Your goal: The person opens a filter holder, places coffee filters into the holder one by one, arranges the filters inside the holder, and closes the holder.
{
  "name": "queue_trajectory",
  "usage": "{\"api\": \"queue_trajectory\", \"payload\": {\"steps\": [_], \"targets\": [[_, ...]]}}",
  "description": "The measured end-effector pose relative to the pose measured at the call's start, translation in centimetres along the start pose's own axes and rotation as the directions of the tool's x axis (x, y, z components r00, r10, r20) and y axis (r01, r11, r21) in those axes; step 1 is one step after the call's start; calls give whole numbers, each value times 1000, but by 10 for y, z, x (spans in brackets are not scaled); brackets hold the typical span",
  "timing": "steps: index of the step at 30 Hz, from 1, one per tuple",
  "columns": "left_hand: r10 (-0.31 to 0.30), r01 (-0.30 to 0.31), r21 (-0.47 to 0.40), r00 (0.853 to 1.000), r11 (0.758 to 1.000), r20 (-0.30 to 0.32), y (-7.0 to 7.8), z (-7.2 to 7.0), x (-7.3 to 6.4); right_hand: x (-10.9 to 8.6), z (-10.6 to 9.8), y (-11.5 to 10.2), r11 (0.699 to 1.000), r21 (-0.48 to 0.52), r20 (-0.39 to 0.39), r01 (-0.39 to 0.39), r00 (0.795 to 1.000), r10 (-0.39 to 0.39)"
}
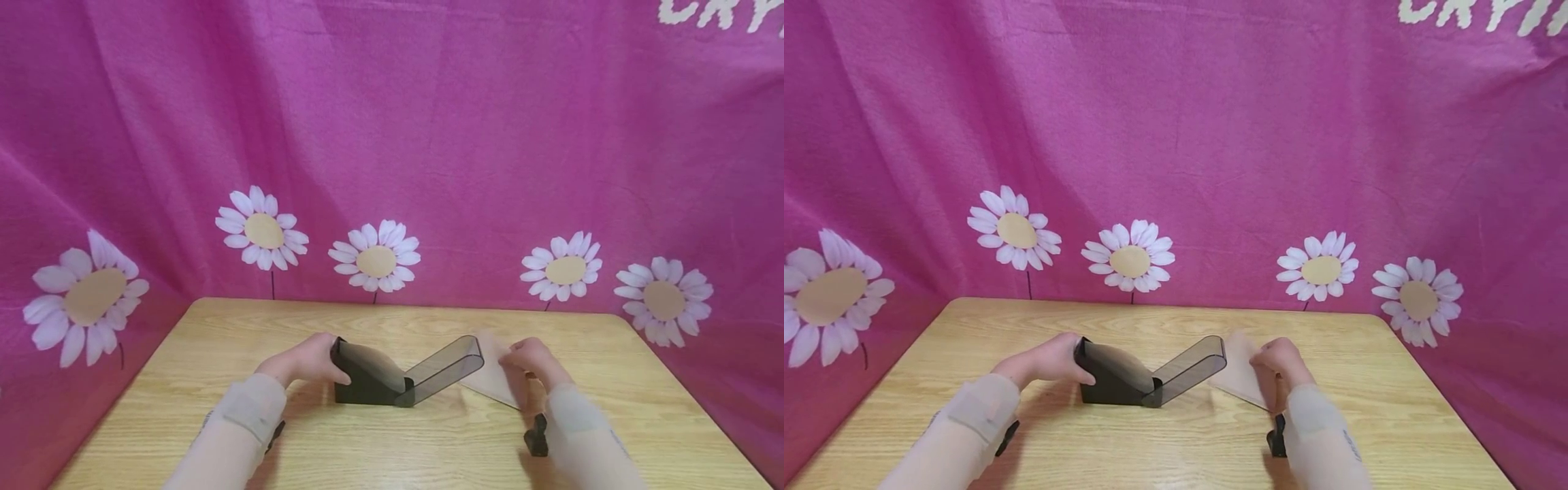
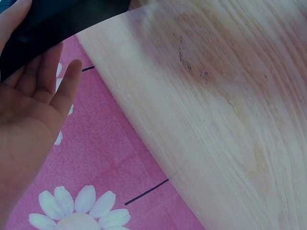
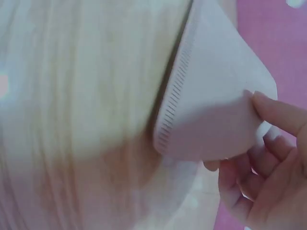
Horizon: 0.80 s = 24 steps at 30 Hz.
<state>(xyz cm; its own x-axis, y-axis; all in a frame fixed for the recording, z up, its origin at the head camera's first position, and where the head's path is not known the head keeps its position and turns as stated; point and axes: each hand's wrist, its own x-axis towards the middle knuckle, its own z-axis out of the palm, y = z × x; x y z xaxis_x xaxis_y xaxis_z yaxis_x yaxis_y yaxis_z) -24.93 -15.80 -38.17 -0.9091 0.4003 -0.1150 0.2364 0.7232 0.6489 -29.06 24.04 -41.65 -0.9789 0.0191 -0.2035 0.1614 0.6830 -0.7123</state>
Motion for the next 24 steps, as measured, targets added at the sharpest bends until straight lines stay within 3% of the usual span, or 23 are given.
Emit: {"api": "queue_trajectory", "payload": {"steps": [5,17,24], "targets": [[-14,14,-6,1000,1000,-8,0,1,0,-1,-12,0,999,28,18,-25,1000,24],[17,-17,-12,1000,1000,-2,-1,1,1,-1,-23,6,998,22,12,51,999,-51],[11,-11,-9,1000,1000,-7,0,0,0,-2,-35,1,989,-39,-22,141,990,-142]]}}
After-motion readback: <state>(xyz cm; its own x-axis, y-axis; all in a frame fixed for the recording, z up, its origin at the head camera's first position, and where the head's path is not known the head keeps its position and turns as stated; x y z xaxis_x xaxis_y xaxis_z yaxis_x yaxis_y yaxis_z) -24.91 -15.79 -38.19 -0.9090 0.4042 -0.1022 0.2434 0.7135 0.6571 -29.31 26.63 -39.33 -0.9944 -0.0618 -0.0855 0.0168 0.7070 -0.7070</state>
